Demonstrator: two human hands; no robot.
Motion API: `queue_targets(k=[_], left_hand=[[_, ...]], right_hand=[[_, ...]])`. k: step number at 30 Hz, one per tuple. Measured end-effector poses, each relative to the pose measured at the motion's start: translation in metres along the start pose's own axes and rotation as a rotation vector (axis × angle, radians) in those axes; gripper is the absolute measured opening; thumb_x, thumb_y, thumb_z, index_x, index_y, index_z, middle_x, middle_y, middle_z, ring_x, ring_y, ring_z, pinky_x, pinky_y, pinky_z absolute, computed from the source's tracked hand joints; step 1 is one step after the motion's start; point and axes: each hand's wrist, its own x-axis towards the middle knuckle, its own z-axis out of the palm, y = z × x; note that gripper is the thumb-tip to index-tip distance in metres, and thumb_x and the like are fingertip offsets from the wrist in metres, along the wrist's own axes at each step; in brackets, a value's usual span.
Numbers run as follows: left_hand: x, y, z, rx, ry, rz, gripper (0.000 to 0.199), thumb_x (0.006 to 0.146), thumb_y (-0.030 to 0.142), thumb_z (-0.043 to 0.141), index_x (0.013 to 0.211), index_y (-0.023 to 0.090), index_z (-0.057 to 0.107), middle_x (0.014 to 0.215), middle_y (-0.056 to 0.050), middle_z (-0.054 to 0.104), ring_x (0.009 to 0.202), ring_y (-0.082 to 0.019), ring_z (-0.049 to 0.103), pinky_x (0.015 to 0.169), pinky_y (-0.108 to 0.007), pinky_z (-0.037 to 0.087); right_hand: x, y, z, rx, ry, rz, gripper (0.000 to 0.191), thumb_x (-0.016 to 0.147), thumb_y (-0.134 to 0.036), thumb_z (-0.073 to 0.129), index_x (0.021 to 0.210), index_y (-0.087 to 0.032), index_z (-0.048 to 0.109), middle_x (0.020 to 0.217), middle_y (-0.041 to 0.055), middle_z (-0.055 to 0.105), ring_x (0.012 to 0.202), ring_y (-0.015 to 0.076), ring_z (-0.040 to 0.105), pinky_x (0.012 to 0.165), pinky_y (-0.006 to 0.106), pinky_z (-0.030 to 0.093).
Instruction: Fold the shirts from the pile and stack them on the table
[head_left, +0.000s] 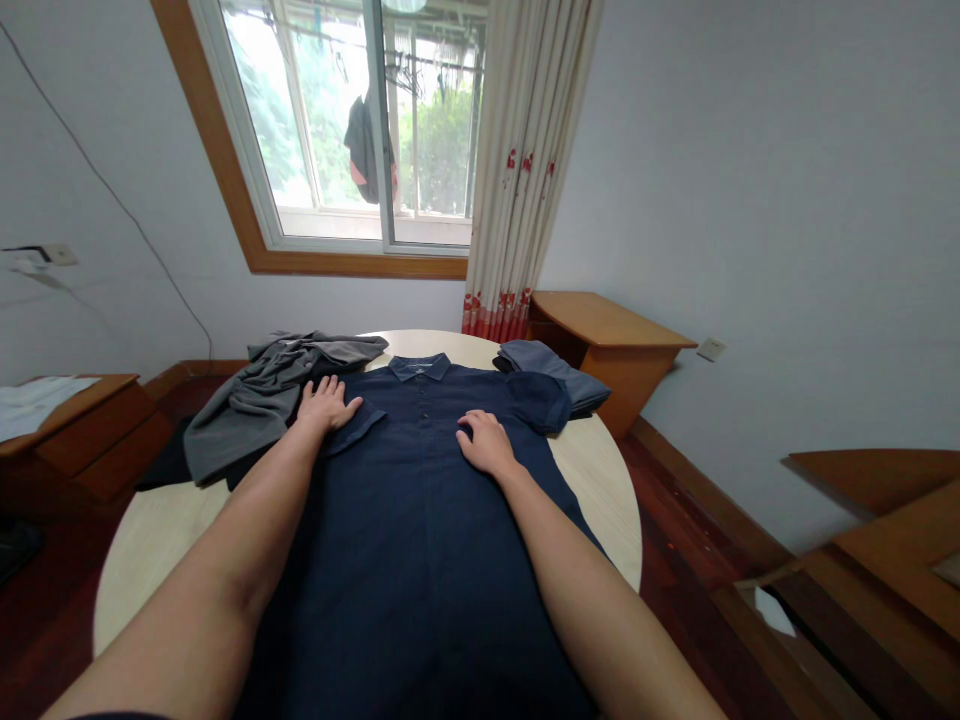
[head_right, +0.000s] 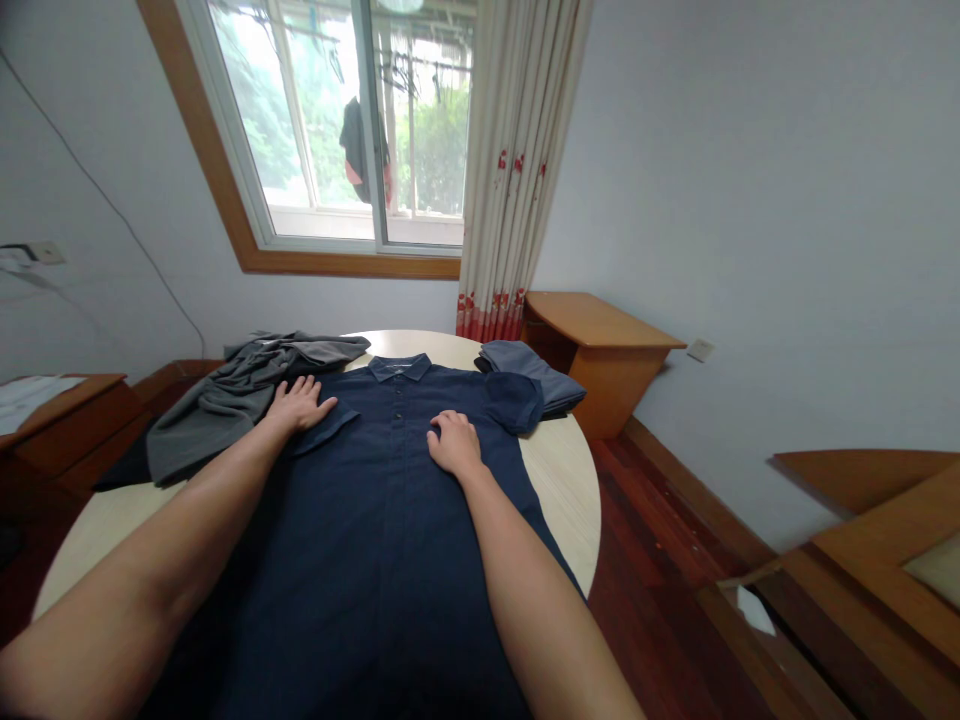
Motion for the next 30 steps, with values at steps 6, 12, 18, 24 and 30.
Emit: queue_targets(k=[6,12,18,24,30], left_hand=[[-0.051,0.043,-0.029,-0.078,0.201,0.142,0.060,0.099,0.048,0.033,0.144,0.015,0.056,0.158,-0.014,0.043,0.139,-0.039,0.042,0.111,-0.056,0.035],[-0.095,0.051,-0.031,-0.131,0.314,0.191,0.045,0.099,0.035,0.035,0.116,0.017,0.072,0.130,-0.010,0.067,0.120,-0.029,0.058,0.099,-0.039,0.049],[-0.094,0.034,0.001,-0.170,0.185,0.095,0.057,0.099,0.047,0.038,0.139,0.012,0.060,0.153,-0.013,0.050,0.140,-0.030,0.045,0.116,-0.040,0.036],[-0.100,0.029,0.008,-0.154,0.090,0.133,0.063,0.101,0.051,0.031,0.153,0.016,0.045,0.163,-0.011,0.035,0.151,-0.029,0.030,0.122,-0.047,0.024],[-0.102,0.029,0.006,-0.201,0.025,0.143,0.067,0.101,0.056,0.027,0.156,0.019,0.039,0.166,-0.011,0.027,0.154,-0.029,0.021,0.123,-0.052,0.016]], right_hand=[[0.001,0.001,0.000,0.001,-0.008,-0.009,0.029,0.094,-0.030,0.057,0.119,-0.022,0.069,0.133,0.0080,0.062,0.123,0.0261,0.053,0.105,0.040,0.042],[0.002,0.004,-0.001,-0.003,-0.014,-0.016,0.030,0.094,-0.031,0.058,0.120,-0.021,0.069,0.135,0.0087,0.061,0.124,0.0253,0.054,0.106,0.038,0.042],[0.006,0.014,0.003,0.030,-0.027,-0.064,0.030,0.092,-0.030,0.062,0.118,-0.019,0.070,0.135,0.0085,0.062,0.123,0.0232,0.055,0.107,0.036,0.041],[0.011,0.024,-0.013,0.052,0.190,0.034,0.027,0.090,-0.030,0.059,0.110,-0.019,0.072,0.126,0.0094,0.065,0.118,0.0249,0.056,0.106,0.038,0.041],[0.002,0.066,-0.048,0.029,0.588,0.520,0.033,0.087,-0.033,0.054,0.112,-0.020,0.071,0.133,0.0141,0.056,0.123,0.0331,0.049,0.107,0.049,0.038]])
